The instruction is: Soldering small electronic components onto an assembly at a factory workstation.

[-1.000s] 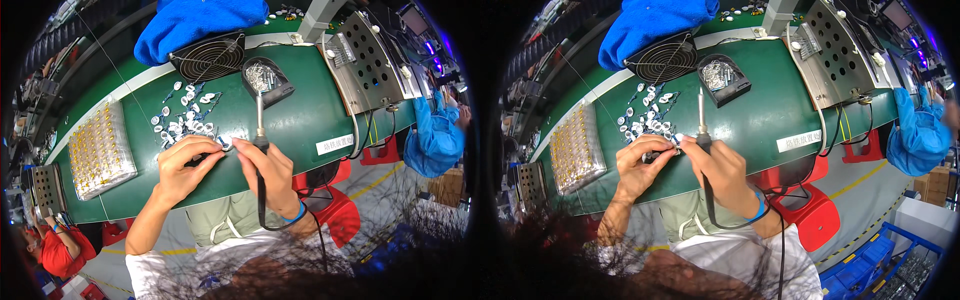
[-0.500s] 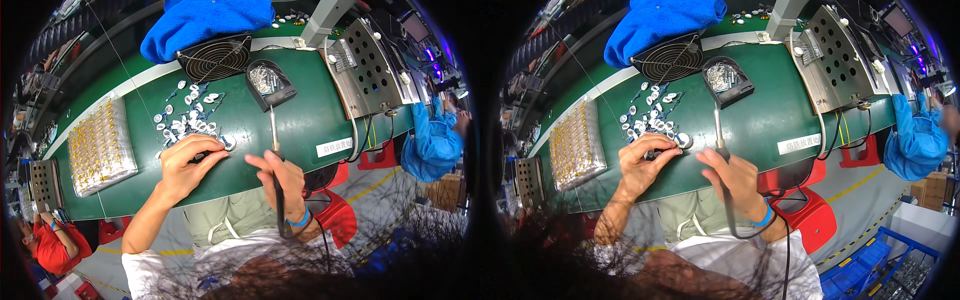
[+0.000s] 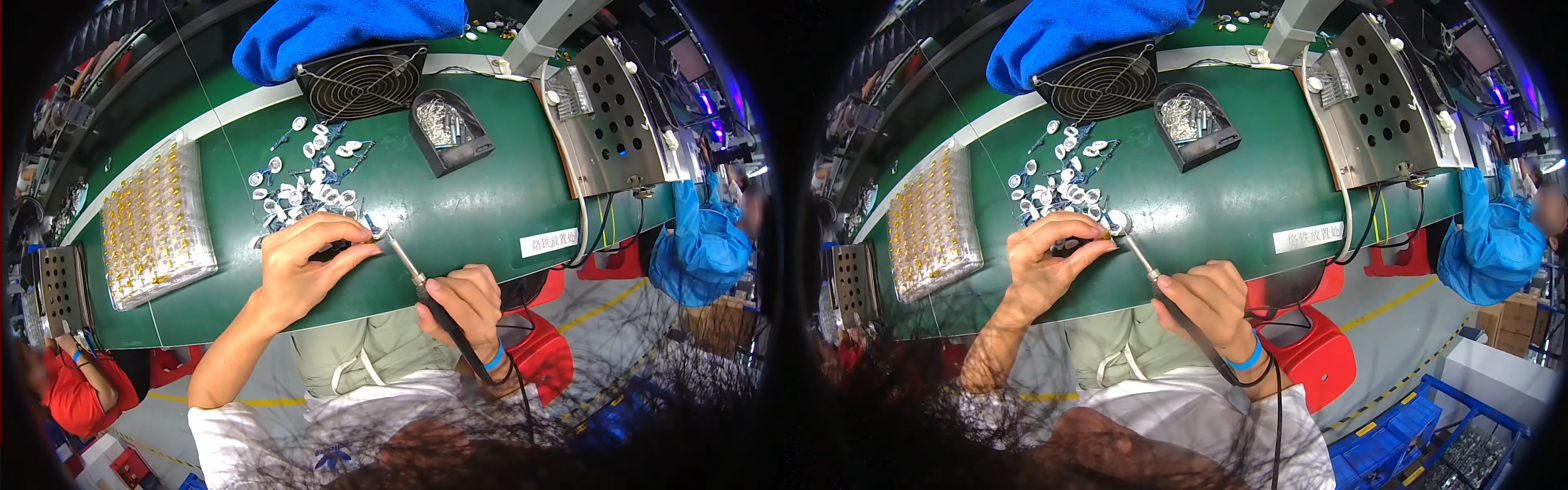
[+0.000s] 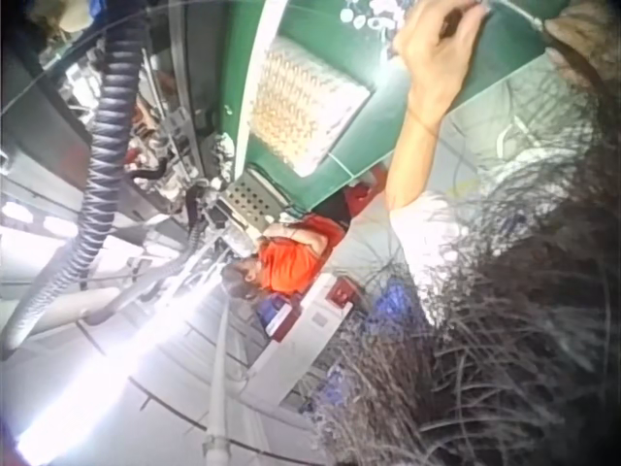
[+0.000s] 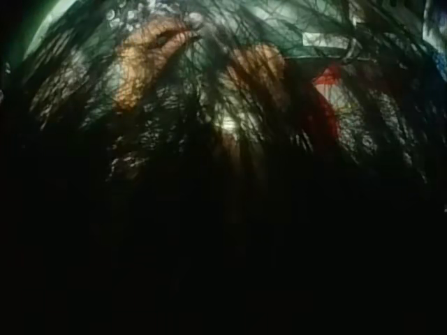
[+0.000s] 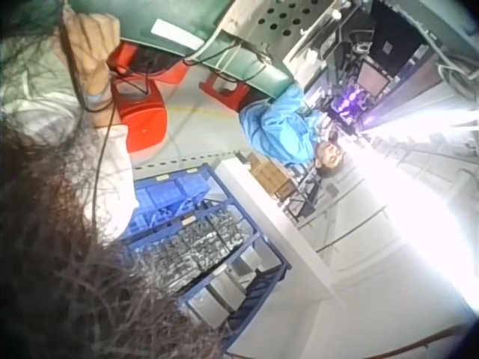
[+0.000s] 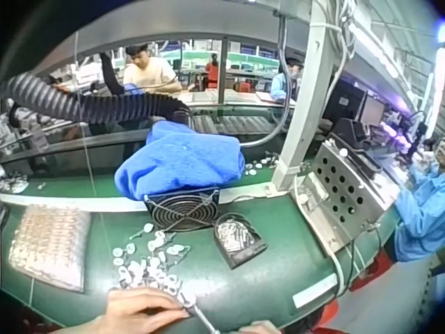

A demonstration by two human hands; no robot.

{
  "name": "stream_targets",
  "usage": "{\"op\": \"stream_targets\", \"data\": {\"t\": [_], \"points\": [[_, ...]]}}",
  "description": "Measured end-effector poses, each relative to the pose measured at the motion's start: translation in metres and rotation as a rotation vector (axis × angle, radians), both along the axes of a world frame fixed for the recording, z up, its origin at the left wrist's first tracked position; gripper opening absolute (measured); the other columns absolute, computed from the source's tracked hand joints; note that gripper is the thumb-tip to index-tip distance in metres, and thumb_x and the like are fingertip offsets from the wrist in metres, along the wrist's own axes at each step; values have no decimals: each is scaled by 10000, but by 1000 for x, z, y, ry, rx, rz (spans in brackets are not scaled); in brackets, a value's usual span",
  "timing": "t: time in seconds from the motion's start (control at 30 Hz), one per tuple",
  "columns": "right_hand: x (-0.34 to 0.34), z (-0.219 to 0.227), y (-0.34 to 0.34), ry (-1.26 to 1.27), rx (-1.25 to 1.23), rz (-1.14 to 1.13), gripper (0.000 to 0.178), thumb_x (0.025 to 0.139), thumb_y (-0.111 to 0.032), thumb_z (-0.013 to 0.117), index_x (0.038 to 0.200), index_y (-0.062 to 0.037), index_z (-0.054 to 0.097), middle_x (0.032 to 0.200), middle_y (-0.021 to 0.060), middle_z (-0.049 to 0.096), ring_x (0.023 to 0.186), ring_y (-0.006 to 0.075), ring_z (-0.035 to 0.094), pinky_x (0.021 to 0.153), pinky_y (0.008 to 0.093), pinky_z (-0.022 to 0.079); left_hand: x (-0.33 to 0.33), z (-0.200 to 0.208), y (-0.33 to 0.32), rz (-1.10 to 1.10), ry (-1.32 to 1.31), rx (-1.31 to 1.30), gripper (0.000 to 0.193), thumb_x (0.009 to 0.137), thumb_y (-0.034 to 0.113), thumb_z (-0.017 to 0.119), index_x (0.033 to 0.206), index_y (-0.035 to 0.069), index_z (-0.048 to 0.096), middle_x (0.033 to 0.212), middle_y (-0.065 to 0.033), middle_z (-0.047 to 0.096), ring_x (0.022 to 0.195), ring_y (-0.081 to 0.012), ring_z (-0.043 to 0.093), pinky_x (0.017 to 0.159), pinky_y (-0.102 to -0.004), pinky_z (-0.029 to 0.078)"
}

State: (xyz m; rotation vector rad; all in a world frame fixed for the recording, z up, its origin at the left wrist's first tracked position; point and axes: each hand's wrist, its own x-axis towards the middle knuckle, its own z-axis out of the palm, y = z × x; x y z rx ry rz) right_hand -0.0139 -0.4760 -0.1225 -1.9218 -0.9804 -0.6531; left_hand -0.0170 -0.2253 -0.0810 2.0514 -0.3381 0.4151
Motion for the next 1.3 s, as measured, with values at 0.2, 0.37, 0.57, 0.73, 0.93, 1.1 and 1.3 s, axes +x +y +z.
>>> {"op": "stream_targets", "data": {"t": [0.2, 0.37, 0.57, 0.73, 0.93, 1.1, 1.3], "points": [[2, 4, 2, -11, -54, 17, 401, 760, -106, 836, 1143, -78, 720, 885, 33, 709, 705, 193, 627, 670, 347, 456, 1, -2, 0, -19, -30, -18, 280, 724, -10, 907, 943, 13, 736, 940, -121, 770, 870, -221, 761, 787, -322, 624], [2, 4, 2, -6, -77, 19, 416, 754, -98, 838, 1152, -86, 720, 896, 26, 711, 707, 186, 625, 671, 342, 451, 1, -2, 0, -21, -43, 9, 291, 721, -16, 907, 951, 12, 730, 940, -121, 769, 872, -223, 759, 785, -324, 625], [2, 5, 0, 2, -87, 19, 442, 742, -88, 844, 1164, -90, 713, 905, 23, 715, 706, 186, 622, 674, 340, 452, 1, -1, -1, -25, -43, 18, 294, 721, -22, 906, 955, 11, 730, 942, -123, 767, 874, -227, 758, 785, -325, 623], [1, 2, -1, 3, -28, 18, 463, 733, -82, 847, 1173, -81, 704, 914, 35, 725, 708, 194, 632, 670, 345, 458, -1, -2, -1, -26, -44, 29, 292, 724, -25, 905, 955, 9, 730, 946, -125, 766, 876, -226, 757, 781, -323, 622], [4, 5, 0, 1, -39, 23, 447, 749, -66, 836, 1174, -58, 698, 918, 48, 730, 709, 200, 642, 657, 341, 464, 4, -2, 0, -35, -50, 30, 292, 723, -25, 906, 956, 8, 733, 950, -127, 763, 872, -222, 754, 778, -322, 620], [12, 19, 0, 58, -61, -57, 450, 795, -85, 856, 1192, 28, 678, 843, 115, 695, 713, 284, 636, 658, 409, 506, 5, 0, 3, -16, -58, 25, 254, 753, -83, 862, 952, 6, 731, 956, -127, 765, 881, -229, 752, 794, -321, 612], [62, 36, 6, 74, -328, -226, 588, 825, -25, 801, 1382, -7, 615, 940, 138, 641, 832, 299, 592, 755, 413, 475, 1, 13, 10, -32, -101, -19, 215, 762, -90, 812, 943, -1, 738, 946, -128, 760, 893, -234, 743, 810, -339, 597]]}}
